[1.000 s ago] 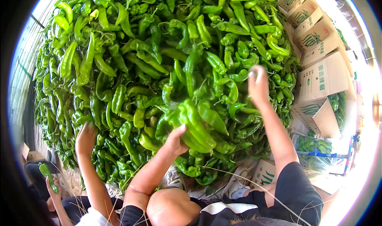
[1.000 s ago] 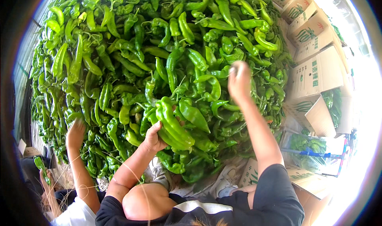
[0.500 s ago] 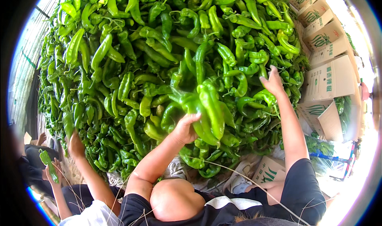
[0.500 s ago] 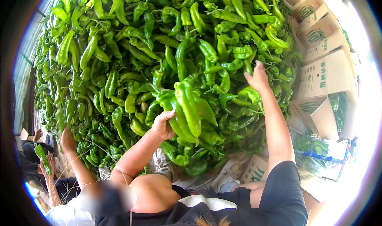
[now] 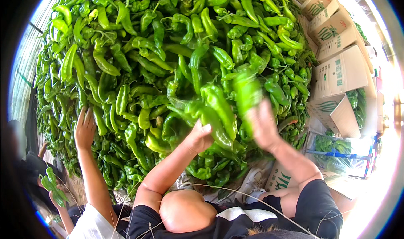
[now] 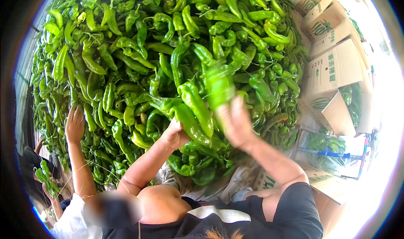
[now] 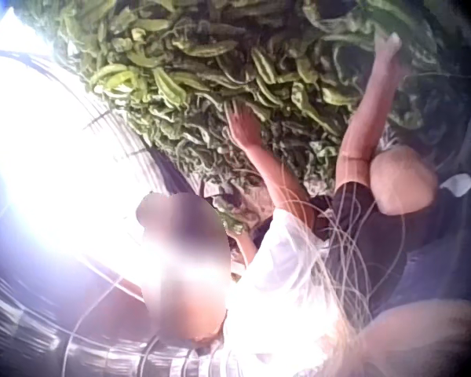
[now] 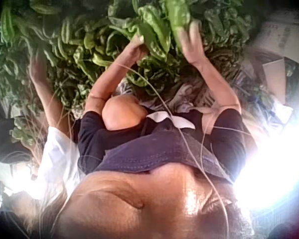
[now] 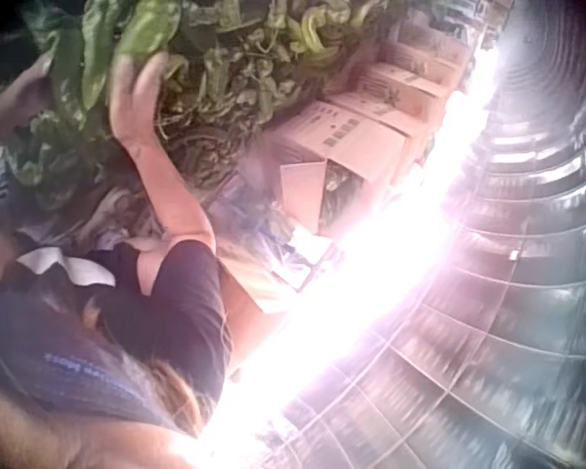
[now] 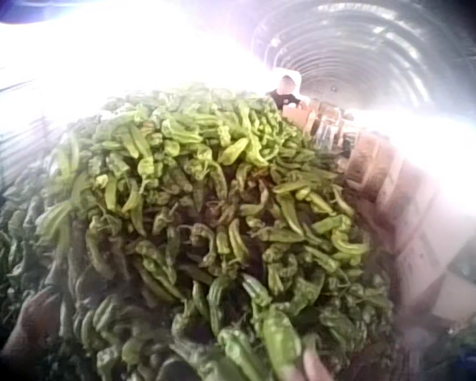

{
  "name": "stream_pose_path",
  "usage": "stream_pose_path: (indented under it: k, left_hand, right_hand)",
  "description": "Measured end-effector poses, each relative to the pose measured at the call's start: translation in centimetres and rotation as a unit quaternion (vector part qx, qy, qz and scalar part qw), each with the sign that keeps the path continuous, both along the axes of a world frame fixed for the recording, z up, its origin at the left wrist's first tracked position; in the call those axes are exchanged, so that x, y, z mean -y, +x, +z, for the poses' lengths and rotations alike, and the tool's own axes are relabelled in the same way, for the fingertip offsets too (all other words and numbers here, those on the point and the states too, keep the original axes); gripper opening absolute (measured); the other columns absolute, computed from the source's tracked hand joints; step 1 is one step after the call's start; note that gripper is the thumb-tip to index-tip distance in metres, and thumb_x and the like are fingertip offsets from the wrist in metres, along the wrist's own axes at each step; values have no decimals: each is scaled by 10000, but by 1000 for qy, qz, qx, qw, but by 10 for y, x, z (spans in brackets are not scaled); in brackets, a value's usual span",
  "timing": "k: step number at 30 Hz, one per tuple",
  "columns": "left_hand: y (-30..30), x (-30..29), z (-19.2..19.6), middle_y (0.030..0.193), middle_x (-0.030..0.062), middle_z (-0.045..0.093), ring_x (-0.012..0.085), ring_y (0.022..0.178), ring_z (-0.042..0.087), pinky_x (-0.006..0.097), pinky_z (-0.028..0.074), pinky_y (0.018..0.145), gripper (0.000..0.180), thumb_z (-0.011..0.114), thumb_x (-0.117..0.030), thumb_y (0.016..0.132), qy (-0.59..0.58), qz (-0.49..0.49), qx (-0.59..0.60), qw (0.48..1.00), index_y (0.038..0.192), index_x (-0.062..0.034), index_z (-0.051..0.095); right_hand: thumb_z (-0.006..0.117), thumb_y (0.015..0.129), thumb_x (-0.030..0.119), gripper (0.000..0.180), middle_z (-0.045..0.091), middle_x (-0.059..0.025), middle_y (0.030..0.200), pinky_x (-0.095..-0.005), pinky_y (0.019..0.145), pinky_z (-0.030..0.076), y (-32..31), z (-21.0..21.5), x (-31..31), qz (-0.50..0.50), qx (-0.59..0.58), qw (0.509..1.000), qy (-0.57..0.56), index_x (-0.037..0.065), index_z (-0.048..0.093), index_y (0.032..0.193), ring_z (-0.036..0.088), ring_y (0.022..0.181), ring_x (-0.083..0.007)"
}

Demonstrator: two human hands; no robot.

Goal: The person sorts green peppers from a large pile into cardboard boxes, handling them by hand and placing them into open boxes. The person also places a paper insert into a box before continuing to pack peppers.

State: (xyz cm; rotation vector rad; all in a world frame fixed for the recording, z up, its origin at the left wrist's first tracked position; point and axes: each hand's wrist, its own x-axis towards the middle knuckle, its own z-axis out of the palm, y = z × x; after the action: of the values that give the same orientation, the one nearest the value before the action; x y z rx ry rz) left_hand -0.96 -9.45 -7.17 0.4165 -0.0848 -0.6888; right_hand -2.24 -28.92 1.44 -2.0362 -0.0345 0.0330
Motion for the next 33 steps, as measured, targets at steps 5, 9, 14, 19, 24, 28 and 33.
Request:
stream_pose_path:
  k: [5, 9, 14, 19, 24, 28, 33]
  left_hand:
    - [-3, -10, -12, 1267, 129, 537, 295, 1177, 543, 477, 495, 976, 881, 826, -353, 680, 107, 29, -68, 992, 1381, -59, 378]
    - [-3, -22, -13, 1357, 154, 487, 334, 1243, 504, 520, 446, 1029, 959, 837, -363, 664, -14, -5, -72, 997, 1425, -61, 339]
    - [-1, -28, -14, 1406, 121, 450, 345, 1297, 458, 600, 349, 1098, 1028, 857, -308, 660, -30, -40, -20, 999, 1479, -87, 275]
    - [-8, -33, -19, 1295, 164, 524, 321, 1163, 567, 543, 462, 1011, 949, 820, -370, 658, -27, -4, -59, 998, 1419, -50, 352]
    - [-10, -31, -14, 1291, 142, 518, 327, 1194, 532, 579, 398, 1065, 1029, 802, -375, 649, -113, -43, -57, 991, 1476, -67, 272]
    - [-11, -29, -16, 1301, 148, 515, 336, 1194, 532, 585, 384, 1075, 1036, 799, -382, 649, -135, -46, -67, 988, 1479, -67, 267]
    - [-12, -30, -12, 1321, 152, 508, 350, 1216, 521, 589, 378, 1080, 997, 790, -385, 660, -103, -42, -75, 991, 1468, -71, 297]
  right_hand:
    - [547, 959, 262, 531, 484, -204, 1171, -433, 1016, 370, -7, -30, -7, 165, 102, 966, -169, -28, 426, 1387, 470, 1128, -353]
    - [620, 903, 233, 506, 519, -210, 1328, -484, 1064, 353, 60, -64, 95, -177, 76, 869, -456, 3, 456, 1322, 461, 1257, -340]
    - [668, 820, 560, 946, 436, -217, 1447, -506, 1099, 313, 70, -112, 157, -174, -273, 865, -382, -21, 304, 1472, 430, 1319, -351]
    - [428, 923, 674, 884, 531, -249, 1344, -418, 1078, 366, 77, -140, 169, -201, -201, 944, 166, -57, 392, 1420, 495, 1267, -341]
    - [628, 937, 320, 430, 642, -143, 1107, -409, 807, 543, 125, -186, 202, -377, -260, 832, 314, 11, 557, 1228, 635, 926, -268]
    - [715, 855, 272, 370, 646, -114, 1112, -399, 814, 535, 159, -210, 200, -359, -287, 810, 364, 41, 616, 1127, 629, 917, -261]
    - [752, 750, 215, 308, 657, -43, 988, -400, 852, 503, 160, -190, 189, -438, -124, 835, 309, 74, 634, 997, 618, 887, -241]
